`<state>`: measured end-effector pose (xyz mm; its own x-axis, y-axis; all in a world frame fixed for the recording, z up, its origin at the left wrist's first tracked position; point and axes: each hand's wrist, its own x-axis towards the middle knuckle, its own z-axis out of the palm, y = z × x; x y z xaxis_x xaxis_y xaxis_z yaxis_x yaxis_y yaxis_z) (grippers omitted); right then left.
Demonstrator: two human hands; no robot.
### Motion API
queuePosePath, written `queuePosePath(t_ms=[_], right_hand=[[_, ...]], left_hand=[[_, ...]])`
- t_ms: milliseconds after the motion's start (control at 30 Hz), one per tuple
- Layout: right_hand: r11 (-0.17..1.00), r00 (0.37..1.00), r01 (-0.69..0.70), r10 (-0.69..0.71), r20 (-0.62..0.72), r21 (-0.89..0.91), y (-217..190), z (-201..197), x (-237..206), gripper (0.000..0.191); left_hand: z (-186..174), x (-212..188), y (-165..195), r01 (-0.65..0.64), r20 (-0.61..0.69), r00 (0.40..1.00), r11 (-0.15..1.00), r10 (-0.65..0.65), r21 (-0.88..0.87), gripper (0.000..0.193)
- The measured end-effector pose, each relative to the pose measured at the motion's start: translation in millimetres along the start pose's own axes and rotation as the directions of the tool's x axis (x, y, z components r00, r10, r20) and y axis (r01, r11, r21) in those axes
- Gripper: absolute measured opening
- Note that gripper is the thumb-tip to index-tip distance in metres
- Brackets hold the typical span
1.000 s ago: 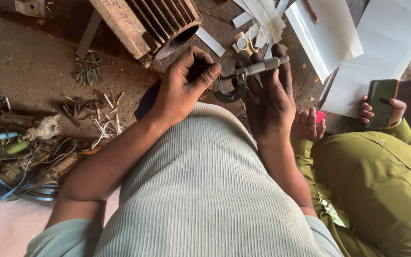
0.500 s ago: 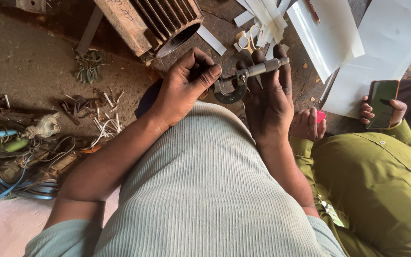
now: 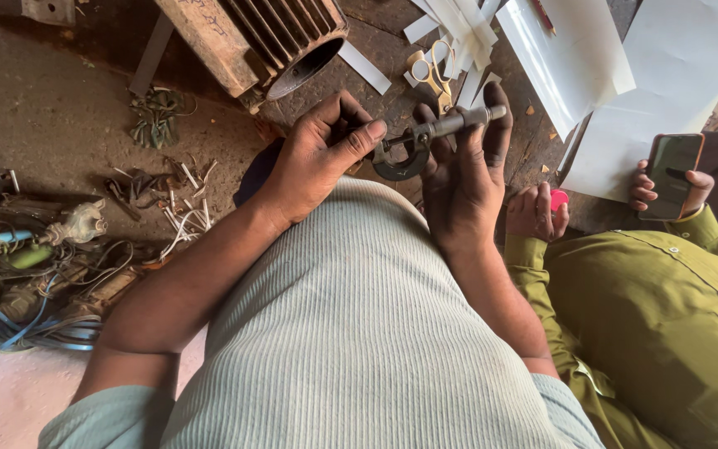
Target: The person cuts white strips with scissors and inserts them into the slots of a ribbed cylindrical motor housing. They repeatedly pick up strips, cut them to size, and place them into the housing. The person also uses a caliper to measure a small metal component.
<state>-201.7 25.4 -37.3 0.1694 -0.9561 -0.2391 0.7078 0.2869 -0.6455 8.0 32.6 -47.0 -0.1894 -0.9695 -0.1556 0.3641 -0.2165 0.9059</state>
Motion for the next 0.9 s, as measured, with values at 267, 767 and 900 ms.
queuePosePath(t_ms=[267, 767, 900], right_hand=[[1.0, 1.0, -0.007, 0.006, -0.026, -0.026, -2.9, 7.4, -0.8, 0.058], [0.998, 0.997, -0.068, 0.068, -0.02, -0.001, 7.0, 5.2, -4.4, 0.055], [0.998, 0.997, -0.056, 0.058, -0.044, 0.036, 11.6, 4.0, -5.5, 0.039]], left_hand=[[-0.7, -3.6, -0.4, -0.001, -0.01, 1.0, 1.0, 0.001, -0.019, 0.015], [-1.2, -19.3, 20.4, -0.125, 0.028, 0.992, 0.961, 0.121, 0.247, 0.038], [-1.2, -21.7, 22.9, -0.071, 0.016, 0.997, 0.977, 0.069, 0.203, 0.04]])
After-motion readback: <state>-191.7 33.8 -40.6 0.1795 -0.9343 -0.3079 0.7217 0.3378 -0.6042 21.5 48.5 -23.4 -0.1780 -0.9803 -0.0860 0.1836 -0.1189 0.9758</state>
